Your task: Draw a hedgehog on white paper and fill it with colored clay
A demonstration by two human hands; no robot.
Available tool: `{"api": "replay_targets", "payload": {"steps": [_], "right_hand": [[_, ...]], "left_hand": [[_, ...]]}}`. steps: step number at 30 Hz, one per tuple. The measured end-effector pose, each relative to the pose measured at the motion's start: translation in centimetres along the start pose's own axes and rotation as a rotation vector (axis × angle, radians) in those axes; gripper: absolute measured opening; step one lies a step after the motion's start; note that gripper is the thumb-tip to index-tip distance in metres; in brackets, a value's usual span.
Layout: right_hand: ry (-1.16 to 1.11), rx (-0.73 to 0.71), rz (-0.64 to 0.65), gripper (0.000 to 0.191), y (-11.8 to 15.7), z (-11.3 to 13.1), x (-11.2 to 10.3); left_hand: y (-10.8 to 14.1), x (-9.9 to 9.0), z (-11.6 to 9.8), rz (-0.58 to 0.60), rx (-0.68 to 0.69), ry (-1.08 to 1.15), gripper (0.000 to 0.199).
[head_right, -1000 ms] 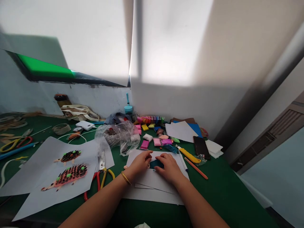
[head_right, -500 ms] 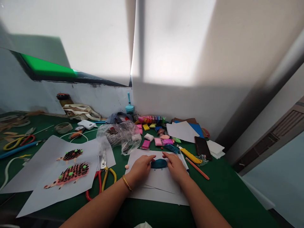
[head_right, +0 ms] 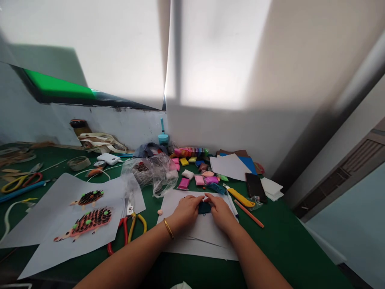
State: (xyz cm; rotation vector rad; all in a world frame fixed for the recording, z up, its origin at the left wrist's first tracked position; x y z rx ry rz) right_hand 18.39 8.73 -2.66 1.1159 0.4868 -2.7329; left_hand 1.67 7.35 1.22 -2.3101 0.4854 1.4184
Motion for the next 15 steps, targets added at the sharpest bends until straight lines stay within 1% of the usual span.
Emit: {"api": "replay_targets", "payload": {"steps": [7,15], "right_hand": [[0.012,0.043,0.006,0.061,0.6,-0.7,-0.8],[0.026,0.045,0.005,0.058,1.2,-0.1,-1.4]], "left_hand": [[0.1,0.3,-0.1,-0.002,0.015,0.008,0.046],[0.1,0.0,-0.7,-0.024,-0.013,-0.002,0.044]]}}
Point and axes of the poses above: each hand's wrist, its own y-axis away from the middle knuckle, its own x-axis out of the palm, z = x × y, the point moved 4 cm from there along -y, towards the middle knuckle, and after that the axes turned 1 degree about -z, right-handed, at the moved point
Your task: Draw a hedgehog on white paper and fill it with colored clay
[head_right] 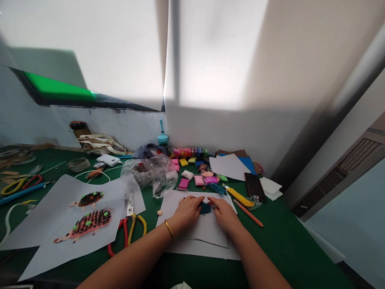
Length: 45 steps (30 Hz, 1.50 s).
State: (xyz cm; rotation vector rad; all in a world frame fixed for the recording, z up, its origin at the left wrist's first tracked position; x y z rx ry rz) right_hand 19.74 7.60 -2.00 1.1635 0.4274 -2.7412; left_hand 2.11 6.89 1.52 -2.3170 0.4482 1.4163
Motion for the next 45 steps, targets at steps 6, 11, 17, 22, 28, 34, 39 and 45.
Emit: {"api": "replay_targets", "payload": {"steps": [6,11,17,22,28,34,39,45], "right_hand": [[-0.021,0.051,0.016,0.058,0.2,0.4,-0.3],[-0.053,0.097,0.013,0.057,1.3,0.6,-0.6],[-0.068,0.126,0.017,0.057,2.0,0.5,-0.7],[-0.069,0.136,0.015,0.058,2.0,0.2,-0.5],[-0.093,0.173,0.024,0.056,2.0,0.4,-0.6],[-0.109,0.186,0.024,0.054,2.4,-0.1,-0.1],[-0.128,0.203,0.028,0.054,2.9,-0.2,-0.1],[-0.129,0.228,0.032,0.055,2.9,0.3,-0.3]], "left_hand": [[-0.3,0.1,-0.8,0.063,-0.012,-0.035,0.048],[-0.4,0.2,-0.5,0.059,-0.016,-0.027,0.041],[-0.8,0.2,-0.7,0.056,-0.073,-0.006,0.043],[-1.4,0.5,-1.0,-0.001,-0.113,-0.011,0.041],[-1.5,1.0,-1.1,-0.056,-0.123,-0.03,0.037],[-1.4,0.9,-1.2,-0.08,-0.122,-0.019,0.037],[-1.3,0.7,-1.3,-0.07,-0.136,-0.013,0.036],[-1.3,0.8,-1.1,-0.084,-0.134,-0.019,0.038]]}}
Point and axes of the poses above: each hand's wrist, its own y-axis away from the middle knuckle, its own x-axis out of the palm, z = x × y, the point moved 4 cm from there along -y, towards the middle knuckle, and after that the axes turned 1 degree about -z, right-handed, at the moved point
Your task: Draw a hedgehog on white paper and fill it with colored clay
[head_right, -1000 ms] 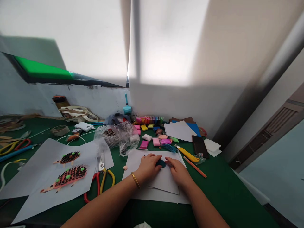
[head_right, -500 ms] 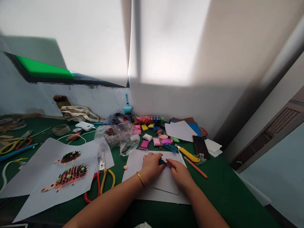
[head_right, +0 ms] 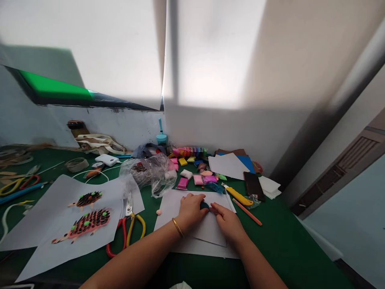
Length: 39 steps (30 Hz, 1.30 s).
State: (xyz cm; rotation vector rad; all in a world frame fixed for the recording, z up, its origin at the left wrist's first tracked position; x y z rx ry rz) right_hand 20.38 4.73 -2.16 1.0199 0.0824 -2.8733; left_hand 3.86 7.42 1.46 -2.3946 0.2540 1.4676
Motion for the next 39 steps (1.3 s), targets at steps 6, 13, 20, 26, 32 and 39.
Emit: {"api": "replay_targets", "payload": {"steps": [6,13,20,26,32,39], "right_hand": [[0.044,-0.027,0.003,0.055,-0.1,-0.3,0.1],[0.249,-0.09,0.027,0.054,0.4,0.6,-0.1],[0.501,-0.19,0.053,0.059,1.6,1.7,0.3],[0.417,-0.159,-0.008,0.054,1.6,1.2,0.0],[0.467,-0.189,0.039,0.054,1.7,2.1,0.2],[0.483,-0.261,0.026,0.054,1.9,2.7,0.3]], "left_hand": [[-0.4,0.4,0.8,0.022,0.011,0.016,0.03],[-0.6,0.7,1.4,0.034,0.033,0.08,0.036],[-0.2,-0.9,3.1,0.04,0.091,0.28,0.042],[0.8,-2.7,4.9,-0.046,0.055,0.339,0.039],[1.8,-2.9,5.4,-0.046,0.043,0.291,0.039],[2.2,-1.9,5.6,-0.03,0.058,0.198,0.04]]}}
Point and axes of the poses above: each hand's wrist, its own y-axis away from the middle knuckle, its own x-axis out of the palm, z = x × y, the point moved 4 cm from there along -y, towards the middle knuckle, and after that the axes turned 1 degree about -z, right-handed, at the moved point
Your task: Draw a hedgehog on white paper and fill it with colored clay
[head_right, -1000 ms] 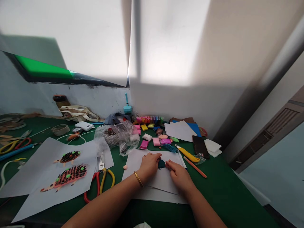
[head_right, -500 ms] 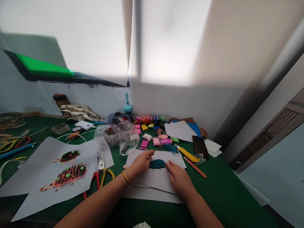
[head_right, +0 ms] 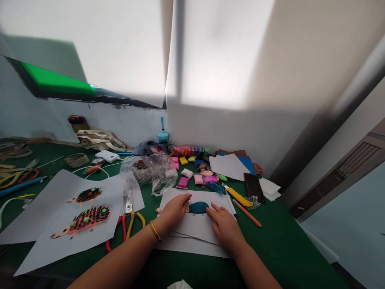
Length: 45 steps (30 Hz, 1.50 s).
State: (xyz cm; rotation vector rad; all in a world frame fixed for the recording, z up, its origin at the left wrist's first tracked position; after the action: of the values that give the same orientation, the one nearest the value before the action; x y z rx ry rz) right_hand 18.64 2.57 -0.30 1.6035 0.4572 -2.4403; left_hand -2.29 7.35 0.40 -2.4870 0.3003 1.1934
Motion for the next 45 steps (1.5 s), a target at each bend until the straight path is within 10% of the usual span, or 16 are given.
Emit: {"api": "replay_targets", "payload": {"steps": [26,35,45], "right_hand": [[-0.082,0.016,0.03,0.061,-3.9,-1.4,1.2],[-0.103,-0.03,0.016,0.062,-4.8,-0.2,1.0],[-0.095,-0.124,0.098,0.072,-5.3,1.4,1.5]], "left_hand": [[0.3,0.1,0.6,-0.057,-0.049,0.139,0.039],[0.7,0.4,-1.2,0.07,0.145,0.048,0.058],[-0.1,0.8,1.6,-0.035,-0.065,0.292,0.064]]}}
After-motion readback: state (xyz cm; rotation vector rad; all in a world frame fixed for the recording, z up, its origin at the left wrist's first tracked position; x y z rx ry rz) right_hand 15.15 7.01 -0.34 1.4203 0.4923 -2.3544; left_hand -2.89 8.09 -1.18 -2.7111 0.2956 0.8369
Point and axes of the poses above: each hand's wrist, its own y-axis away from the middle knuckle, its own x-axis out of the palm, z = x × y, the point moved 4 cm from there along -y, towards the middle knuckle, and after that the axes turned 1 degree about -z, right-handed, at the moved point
